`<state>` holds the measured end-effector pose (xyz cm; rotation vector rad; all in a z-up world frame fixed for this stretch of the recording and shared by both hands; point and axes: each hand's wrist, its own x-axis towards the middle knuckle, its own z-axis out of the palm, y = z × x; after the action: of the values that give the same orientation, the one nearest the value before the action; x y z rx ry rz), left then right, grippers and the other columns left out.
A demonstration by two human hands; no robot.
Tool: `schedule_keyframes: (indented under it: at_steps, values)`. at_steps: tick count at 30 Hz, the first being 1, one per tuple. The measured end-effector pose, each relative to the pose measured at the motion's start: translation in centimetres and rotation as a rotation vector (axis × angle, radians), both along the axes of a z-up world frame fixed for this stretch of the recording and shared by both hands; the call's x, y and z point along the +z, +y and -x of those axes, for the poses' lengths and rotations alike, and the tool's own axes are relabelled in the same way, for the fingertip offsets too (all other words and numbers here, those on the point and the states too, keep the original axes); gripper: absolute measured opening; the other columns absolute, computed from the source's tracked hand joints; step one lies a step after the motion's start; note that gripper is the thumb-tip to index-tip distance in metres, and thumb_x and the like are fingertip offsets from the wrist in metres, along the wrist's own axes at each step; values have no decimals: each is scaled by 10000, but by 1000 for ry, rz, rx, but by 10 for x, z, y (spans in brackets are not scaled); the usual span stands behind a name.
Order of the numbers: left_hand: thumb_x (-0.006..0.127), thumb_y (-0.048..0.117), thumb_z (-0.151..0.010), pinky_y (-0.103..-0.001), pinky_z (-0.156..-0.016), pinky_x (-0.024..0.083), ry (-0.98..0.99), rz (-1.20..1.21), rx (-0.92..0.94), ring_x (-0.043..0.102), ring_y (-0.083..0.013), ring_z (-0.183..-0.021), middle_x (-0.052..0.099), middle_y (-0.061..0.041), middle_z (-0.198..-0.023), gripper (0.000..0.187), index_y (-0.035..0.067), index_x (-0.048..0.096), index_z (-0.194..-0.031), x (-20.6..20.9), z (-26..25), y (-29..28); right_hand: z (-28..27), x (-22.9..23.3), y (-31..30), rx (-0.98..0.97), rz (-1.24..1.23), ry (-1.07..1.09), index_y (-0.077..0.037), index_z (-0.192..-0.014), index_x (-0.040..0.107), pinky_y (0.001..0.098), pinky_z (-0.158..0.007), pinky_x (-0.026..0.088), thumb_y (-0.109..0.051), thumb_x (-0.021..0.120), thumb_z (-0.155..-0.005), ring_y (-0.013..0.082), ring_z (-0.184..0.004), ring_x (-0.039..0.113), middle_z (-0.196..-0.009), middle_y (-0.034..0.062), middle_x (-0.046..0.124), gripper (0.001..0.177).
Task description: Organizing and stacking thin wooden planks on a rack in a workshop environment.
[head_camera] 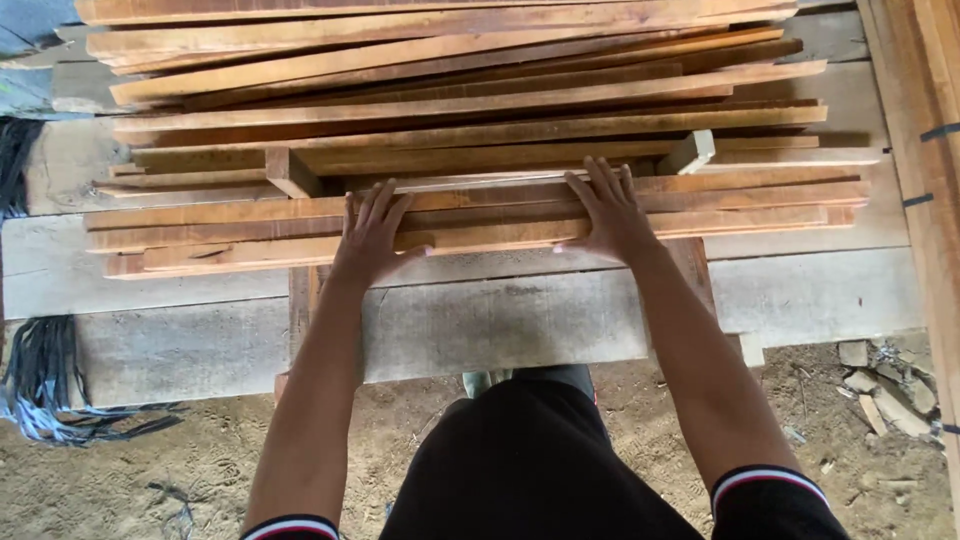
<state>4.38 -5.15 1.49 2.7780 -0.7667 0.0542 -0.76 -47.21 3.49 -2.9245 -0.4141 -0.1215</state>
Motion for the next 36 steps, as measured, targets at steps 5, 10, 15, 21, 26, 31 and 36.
schedule_keyframes:
  at_steps: [5,10,15,21,26,31,36]
  values:
    - [617,814,-742,-674,-1265,23,42,-129,-15,225,-276,-1574,262,-112,-1692,1095,208,320,-1605,5,-13,-2,-18,-34,-15,101,56,-259,-236,-1560,480,586,-1231,201,-726,802,-569,338,-1474,417,-1589,147,451,1151]
    - [605,855,-747,-662,-1252,116,-22,-137,-60,318,-267,-1526,338,-104,-1647,1138,192,309,-1622,-6,-28,-1,-28,-38,-17,211,60,-470,-219,-1504,549,608,-1146,348,-773,789,-543,348,-1326,541,-1423,128,576,1135]
    - [725,822,-603,-654,-1205,239,-89,-113,-65,418,-272,-1461,475,-101,-1532,1201,201,382,-1573,-3,-22,-1,-20,-34,-19,233,118,-456,-199,-1436,620,566,-1141,390,-786,792,-535,340,-1332,568,-1408,137,632,1089]
    - [718,839,-544,-637,-1212,273,-326,3,-159,470,-298,-1413,496,-134,-1459,1177,128,500,-1456,-21,-19,5,-11,-29,-14,274,38,-566,-95,-1143,606,601,-1134,414,-732,706,-790,394,-1272,604,-1297,181,608,734]
    - [734,607,-792,-503,-972,429,-465,-50,-284,573,-244,-1101,520,-38,-1176,632,180,587,-1234,-62,-13,23,-5,-66,-26,321,149,-507,-96,-1125,632,528,-978,474,-603,669,-877,344,-1097,612,-1118,119,585,565]
    - [719,462,-862,-390,-805,458,-595,-156,-274,597,-220,-966,554,-29,-1088,448,160,612,-1176,-32,4,21,2,-53,-20,366,179,-546,-100,-1063,645,400,-846,513,-471,660,-979,265,-879,627,-955,67,576,380]
    - [643,462,-937,-350,-728,509,-543,-93,-244,657,-188,-837,559,14,-915,323,181,607,-1093,-40,-2,21,-1,-84,-38,349,71,-404,-34,-1147,625,454,-729,569,-292,791,-881,341,-805,684,-902,136,614,406]
